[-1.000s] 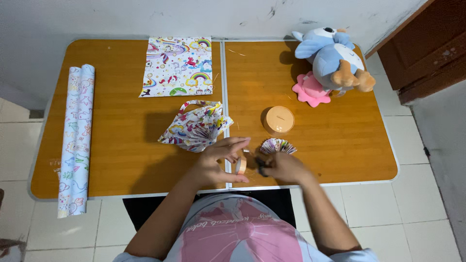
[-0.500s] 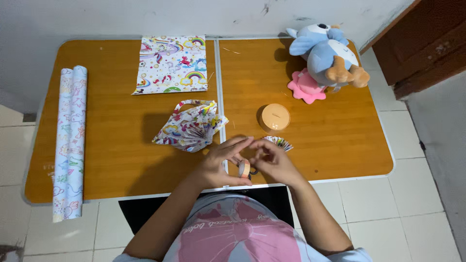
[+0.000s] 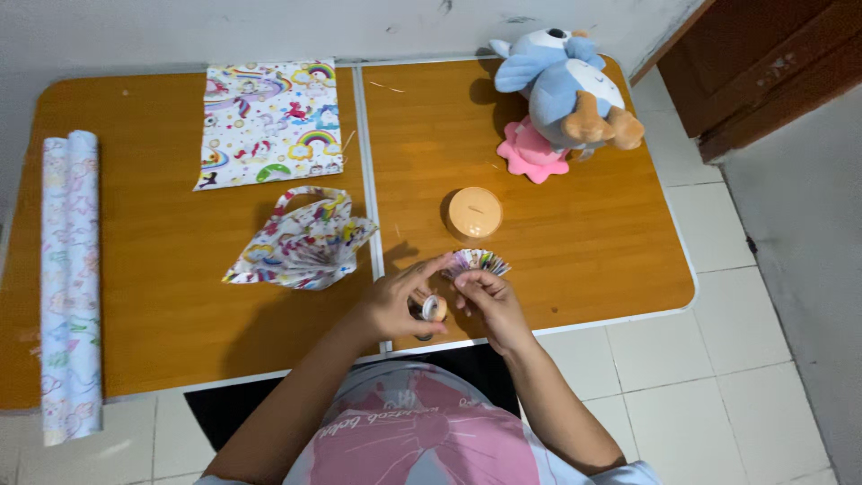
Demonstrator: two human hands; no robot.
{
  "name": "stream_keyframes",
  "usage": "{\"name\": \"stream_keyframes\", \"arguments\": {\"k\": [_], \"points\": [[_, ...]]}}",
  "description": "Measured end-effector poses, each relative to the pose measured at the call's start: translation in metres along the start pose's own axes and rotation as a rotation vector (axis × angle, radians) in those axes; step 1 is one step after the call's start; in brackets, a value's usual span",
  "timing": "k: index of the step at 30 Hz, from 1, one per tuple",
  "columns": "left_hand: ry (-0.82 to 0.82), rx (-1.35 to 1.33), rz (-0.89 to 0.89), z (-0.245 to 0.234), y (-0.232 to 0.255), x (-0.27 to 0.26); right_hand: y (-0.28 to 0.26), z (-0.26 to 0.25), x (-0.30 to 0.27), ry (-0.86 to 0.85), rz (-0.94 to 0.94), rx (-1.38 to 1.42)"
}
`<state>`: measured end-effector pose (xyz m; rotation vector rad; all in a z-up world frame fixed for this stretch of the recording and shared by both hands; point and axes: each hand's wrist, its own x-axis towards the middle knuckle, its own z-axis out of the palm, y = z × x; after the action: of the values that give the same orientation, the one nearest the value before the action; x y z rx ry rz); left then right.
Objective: The person cuts a strip of patterned paper, folds it into pleats, and secures the pleated section with tape to form a small paper bag. They then attach a paper handle to the bag and display the finished item.
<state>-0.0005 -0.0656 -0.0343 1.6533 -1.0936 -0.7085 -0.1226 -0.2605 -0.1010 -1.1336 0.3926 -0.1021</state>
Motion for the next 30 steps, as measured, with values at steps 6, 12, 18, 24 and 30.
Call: {"name": "stream_keyframes", "arguments": {"k": [6,12,18,24,30], "points": [[0.014,0.251,0.217,0.008,-0.03,0.033,0.002,-0.041,0.011,0.063,0.014,-0.1],[-0.02,-0.003,0.05,0.016,-0.041,0.068,-0.013,-0.09,0.045,0.168,0.039,0.0],[-0.008,0.09,-0.063,0.017,-0.046,0.079,-0.034,-0.099,0.081,0.261,0.151,-0.099],[0.06,0.033,-0.06,0.008,-0.054,0.077,-0.033,-0.092,0.096,0.292,0.174,-0.177],[0.085,0.062,-0.106,0.0,-0.048,0.073,-0.02,-0.096,0.105,0.318,0.155,-0.24]]}}
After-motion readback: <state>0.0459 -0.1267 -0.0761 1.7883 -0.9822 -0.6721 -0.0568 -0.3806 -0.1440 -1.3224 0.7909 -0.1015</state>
